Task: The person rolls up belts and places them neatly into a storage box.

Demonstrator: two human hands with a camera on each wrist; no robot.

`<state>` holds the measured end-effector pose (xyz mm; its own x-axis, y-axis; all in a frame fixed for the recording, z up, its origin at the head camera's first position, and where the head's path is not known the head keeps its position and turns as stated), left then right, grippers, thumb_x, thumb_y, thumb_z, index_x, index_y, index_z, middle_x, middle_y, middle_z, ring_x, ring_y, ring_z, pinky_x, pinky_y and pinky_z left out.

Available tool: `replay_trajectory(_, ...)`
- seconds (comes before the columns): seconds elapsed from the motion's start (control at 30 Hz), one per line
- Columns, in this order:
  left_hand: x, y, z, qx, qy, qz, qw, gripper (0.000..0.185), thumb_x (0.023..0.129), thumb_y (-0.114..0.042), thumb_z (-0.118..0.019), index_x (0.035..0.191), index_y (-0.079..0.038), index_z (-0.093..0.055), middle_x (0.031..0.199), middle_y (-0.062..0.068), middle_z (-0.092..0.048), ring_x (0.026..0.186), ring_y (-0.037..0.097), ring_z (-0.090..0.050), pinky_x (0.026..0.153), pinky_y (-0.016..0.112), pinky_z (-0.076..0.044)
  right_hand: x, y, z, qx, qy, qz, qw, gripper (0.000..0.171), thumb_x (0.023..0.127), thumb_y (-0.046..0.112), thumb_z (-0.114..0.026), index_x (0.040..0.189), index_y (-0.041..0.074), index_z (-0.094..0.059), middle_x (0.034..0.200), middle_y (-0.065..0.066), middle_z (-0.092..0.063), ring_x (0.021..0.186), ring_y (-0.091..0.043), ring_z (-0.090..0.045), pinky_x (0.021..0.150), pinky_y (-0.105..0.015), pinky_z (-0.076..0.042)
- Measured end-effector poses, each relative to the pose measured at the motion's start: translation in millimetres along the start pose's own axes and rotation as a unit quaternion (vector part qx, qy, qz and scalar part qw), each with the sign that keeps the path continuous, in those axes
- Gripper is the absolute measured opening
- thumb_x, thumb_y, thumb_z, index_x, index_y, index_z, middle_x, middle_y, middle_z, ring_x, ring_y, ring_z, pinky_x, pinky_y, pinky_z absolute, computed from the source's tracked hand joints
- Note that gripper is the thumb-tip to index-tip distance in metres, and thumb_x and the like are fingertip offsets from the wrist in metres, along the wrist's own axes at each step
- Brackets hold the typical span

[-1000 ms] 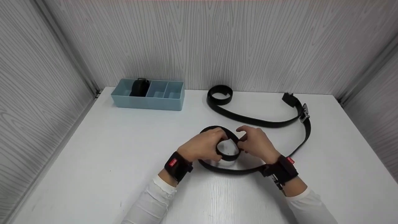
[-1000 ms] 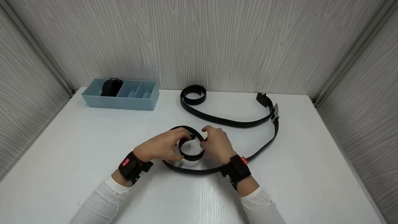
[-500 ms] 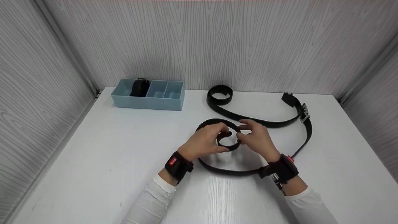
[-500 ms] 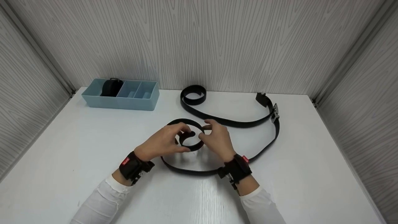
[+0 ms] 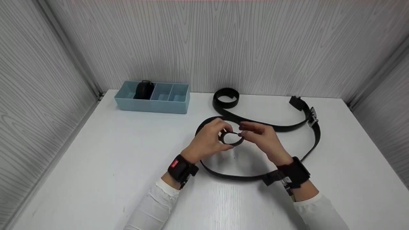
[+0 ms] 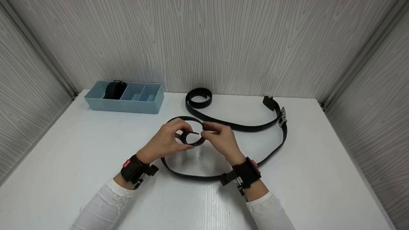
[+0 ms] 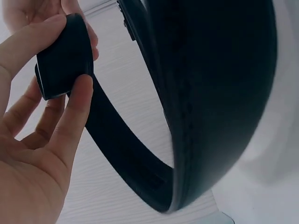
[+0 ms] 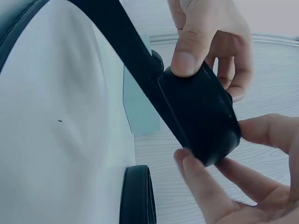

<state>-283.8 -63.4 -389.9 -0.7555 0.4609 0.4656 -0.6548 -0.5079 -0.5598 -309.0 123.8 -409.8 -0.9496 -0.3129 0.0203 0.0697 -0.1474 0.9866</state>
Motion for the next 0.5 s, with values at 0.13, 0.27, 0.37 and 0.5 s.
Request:
replay_trajectory(0.13,0.1,1.4,1.6,-0.010,-0.012,-0.005,0.9999,0.036,0.080,-0.016,-0.093,0.109,-0.008,-0.073,0.106,0.005,-0.068,0.094,0.019,-0.065,0.083,0.031,-0.053,1,0,-8,0.016,0.029,-0.015,0.999,0.054,0.099,0.009,-0.068,0.149,-0.003,-0.051,0.141,-0.024,-0.061,0.108,-0.021,-0.072,0.089,-0.035,-0.059)
replay_trajectory(0.27,0.5,1.7,1.9,-0.021,-0.020,-0.005,0.9996,0.035,0.078,-0.010,-0.093,0.108,-0.007,-0.075,0.104,0.004,-0.072,0.094,0.018,-0.066,0.083,0.032,-0.054,1,-1,-12,0.012,0.044,-0.023,0.999,0.057,0.099,0.010,-0.068,0.150,-0.005,-0.047,0.144,-0.025,-0.058,0.103,-0.025,-0.074,0.085,-0.038,-0.061)
replay_trajectory(0.37,0.3,1.0,1.4,-0.019,-0.026,0.002,0.9995,0.038,0.076,-0.008,-0.094,0.108,-0.008,-0.074,0.104,0.003,-0.074,0.095,0.017,-0.068,0.083,0.033,-0.054,0,-3,-14,0.003,0.053,-0.020,0.998,0.057,0.098,0.009,-0.069,0.151,-0.003,-0.049,0.143,-0.024,-0.058,0.102,-0.027,-0.074,0.085,-0.038,-0.061)
replay_trajectory(0.5,-0.2,0.0,1.7,0.003,-0.036,0.004,0.9993,0.037,0.074,-0.007,-0.094,0.106,-0.009,-0.075,0.102,0.001,-0.075,0.092,0.016,-0.068,0.081,0.031,-0.053,0,-5,-15,-0.001,0.066,-0.018,0.998,0.059,0.098,0.009,-0.069,0.153,0.003,-0.049,0.138,-0.026,-0.062,0.105,-0.027,-0.074,0.088,-0.037,-0.060)
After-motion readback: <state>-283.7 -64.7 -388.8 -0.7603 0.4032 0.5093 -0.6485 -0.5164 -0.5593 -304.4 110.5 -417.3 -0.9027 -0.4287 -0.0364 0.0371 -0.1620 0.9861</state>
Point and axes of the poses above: each hand's wrist, its own x-axis towards the middle knuckle, its own z-axis out of the back of the hand, y = z × x, the point moved 6 cm from there along x, towards the middle knuckle
